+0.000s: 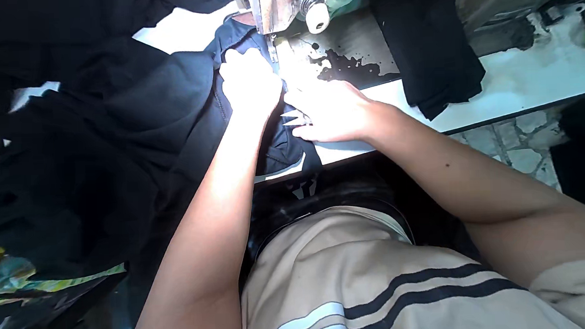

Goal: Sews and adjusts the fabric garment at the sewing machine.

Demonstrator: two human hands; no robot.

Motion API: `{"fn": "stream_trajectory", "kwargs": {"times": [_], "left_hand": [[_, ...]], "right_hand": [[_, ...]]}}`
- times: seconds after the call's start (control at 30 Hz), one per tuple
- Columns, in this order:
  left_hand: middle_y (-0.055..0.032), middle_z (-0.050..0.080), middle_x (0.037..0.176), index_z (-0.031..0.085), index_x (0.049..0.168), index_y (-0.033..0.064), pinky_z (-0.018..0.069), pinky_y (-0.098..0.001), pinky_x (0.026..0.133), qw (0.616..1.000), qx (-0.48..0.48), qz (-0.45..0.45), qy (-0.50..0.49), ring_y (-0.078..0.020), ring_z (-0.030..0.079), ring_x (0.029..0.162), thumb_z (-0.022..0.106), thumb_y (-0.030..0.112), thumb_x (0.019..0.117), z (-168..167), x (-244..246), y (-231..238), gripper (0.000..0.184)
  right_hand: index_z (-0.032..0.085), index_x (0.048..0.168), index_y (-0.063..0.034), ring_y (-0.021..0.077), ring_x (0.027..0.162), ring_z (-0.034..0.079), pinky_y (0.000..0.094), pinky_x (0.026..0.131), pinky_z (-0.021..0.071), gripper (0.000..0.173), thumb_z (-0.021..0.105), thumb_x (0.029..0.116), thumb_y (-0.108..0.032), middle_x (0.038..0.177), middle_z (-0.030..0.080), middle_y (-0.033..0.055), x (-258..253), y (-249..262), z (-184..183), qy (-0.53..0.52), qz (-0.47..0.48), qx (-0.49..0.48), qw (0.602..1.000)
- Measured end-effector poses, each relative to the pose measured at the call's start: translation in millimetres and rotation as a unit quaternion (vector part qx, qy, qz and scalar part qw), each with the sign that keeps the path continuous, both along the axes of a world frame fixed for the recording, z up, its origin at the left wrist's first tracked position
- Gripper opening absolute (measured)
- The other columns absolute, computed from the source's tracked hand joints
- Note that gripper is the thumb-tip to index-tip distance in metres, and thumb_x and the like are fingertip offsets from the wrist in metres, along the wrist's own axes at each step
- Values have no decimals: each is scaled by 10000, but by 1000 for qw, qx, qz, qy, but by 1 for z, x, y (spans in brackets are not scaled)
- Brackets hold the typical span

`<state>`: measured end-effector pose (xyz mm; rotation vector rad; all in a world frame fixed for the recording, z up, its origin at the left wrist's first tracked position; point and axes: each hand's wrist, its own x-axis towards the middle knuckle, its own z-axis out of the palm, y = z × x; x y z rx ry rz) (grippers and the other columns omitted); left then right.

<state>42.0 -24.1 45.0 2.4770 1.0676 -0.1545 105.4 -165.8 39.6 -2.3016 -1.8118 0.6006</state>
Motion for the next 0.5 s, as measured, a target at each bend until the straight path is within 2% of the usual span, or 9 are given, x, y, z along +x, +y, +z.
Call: {"fn": "stream_trajectory", "kwargs": {"times": [0.03,0.1,0.2,0.23,0.33,0.4,0.5], "left_hand": [[-268,528,1361,661,1164,-18,453,-588,988,1000,14,-4,-21,-432,494,1313,597,223,986,-3,-3,-3,307],[-264,570,1288,677,1128,-25,460,-561,976,995,59,-41,-68,-430,524,1267,541,190,1005,-14,-13,-7,283],[-250,652,1161,732,1072,0,459,-563,944,954,138,-164,-209,-446,589,1165,531,202,1019,-46,-38,0,289],[-241,672,1165,747,1086,15,462,-557,968,941,151,-188,-238,-438,605,1166,532,206,1017,-53,-42,4,296],[-252,682,1173,755,1072,7,458,-550,1005,928,157,-213,-262,-432,614,1188,526,205,1016,-58,-36,14,308],[-253,676,1197,755,1074,3,452,-540,1022,933,151,-213,-249,-428,601,1215,527,220,1017,-55,-28,22,320],[-246,673,1191,754,1059,4,459,-534,1012,935,149,-215,-240,-425,598,1208,527,237,1016,-54,-20,30,328]], "right_hand": [[619,1290,-30,419,1135,636,582,811,515,517,608,937,-407,1348,592,229,5,0,-6,-3,16,24,1000],[607,1314,-48,412,1127,640,591,809,516,549,600,933,-443,1307,613,213,10,1,-10,1,27,28,999],[517,1493,-110,405,1219,607,592,875,513,644,545,956,-465,1436,561,198,10,1,-8,-2,28,14,1000],[514,1500,-112,407,1208,615,592,872,513,649,536,957,-468,1425,573,201,10,1,-9,-4,26,20,999],[547,1463,-78,404,1032,670,592,789,514,616,553,968,-445,1249,656,208,9,4,-10,0,-3,32,999],[531,1480,-87,382,996,684,583,798,527,598,570,984,-418,1277,649,196,10,8,-12,5,-34,28,999],[520,1496,-117,370,938,690,567,762,546,587,582,983,-395,1247,653,187,9,9,-20,0,-59,58,997]]}}
